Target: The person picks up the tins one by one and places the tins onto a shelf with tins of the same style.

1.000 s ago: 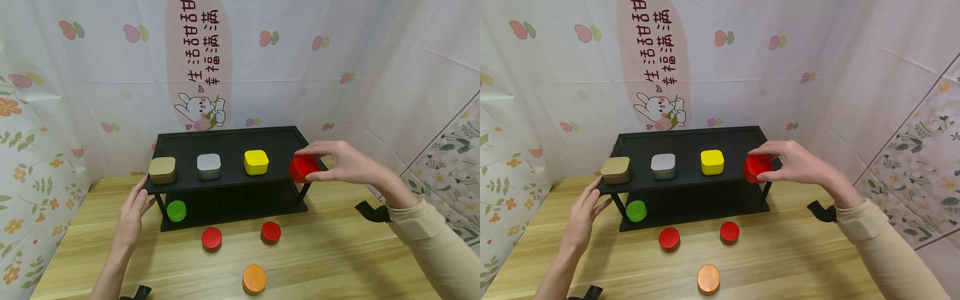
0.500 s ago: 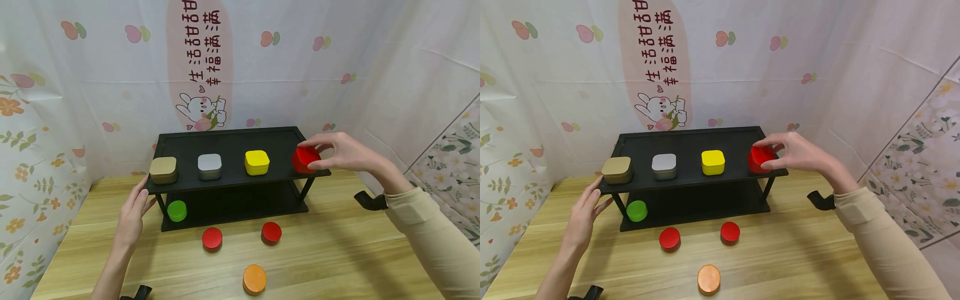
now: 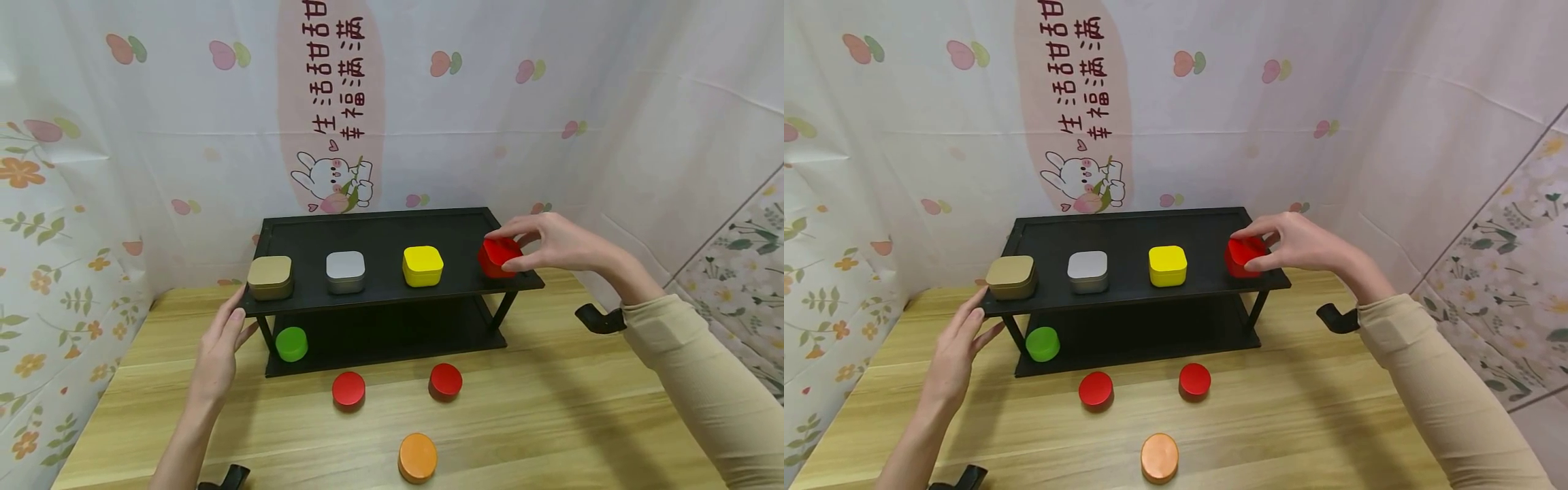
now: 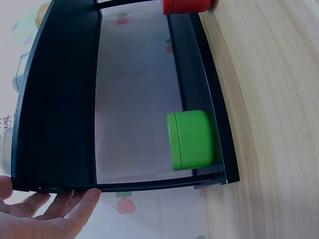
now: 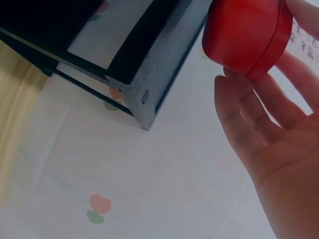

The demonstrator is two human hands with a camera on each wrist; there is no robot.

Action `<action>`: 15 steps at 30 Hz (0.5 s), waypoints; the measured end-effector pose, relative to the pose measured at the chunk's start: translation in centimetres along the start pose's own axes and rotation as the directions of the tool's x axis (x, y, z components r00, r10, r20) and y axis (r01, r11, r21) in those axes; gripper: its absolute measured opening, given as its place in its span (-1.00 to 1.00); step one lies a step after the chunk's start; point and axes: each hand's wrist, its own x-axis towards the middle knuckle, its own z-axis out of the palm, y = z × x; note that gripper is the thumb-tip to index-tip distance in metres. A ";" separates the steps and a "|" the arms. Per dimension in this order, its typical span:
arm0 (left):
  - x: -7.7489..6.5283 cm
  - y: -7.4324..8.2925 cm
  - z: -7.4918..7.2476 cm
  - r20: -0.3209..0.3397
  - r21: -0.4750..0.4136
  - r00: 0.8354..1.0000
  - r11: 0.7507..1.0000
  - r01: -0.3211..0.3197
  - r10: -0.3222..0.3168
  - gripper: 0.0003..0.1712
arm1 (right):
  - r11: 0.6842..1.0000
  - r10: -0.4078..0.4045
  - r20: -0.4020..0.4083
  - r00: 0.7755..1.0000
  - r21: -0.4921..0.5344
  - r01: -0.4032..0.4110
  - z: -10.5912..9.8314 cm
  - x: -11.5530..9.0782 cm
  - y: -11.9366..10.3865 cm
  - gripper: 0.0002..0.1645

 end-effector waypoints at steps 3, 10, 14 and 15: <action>0.0 0.0 0.0 0.001 0.002 1.000 1.000 0.002 -0.002 -0.39 | 1.000 0.002 0.019 1.000 0.004 -0.002 -0.1 0.1 0.1 -0.41; -0.1 0.1 0.1 0.001 0.008 1.000 1.000 0.002 -0.002 -0.38 | 1.000 0.020 0.061 0.998 0.003 -0.020 0.0 0.5 0.5 -0.38; -0.1 0.2 0.0 0.000 0.016 1.000 1.000 0.007 -0.007 -0.37 | 1.000 0.027 0.078 0.997 -0.008 -0.027 0.0 0.8 0.8 -0.38; -0.1 0.2 0.0 0.001 0.016 1.000 1.000 0.007 -0.007 -0.37 | 1.000 0.029 0.081 0.996 -0.006 -0.028 0.1 0.8 0.9 -0.38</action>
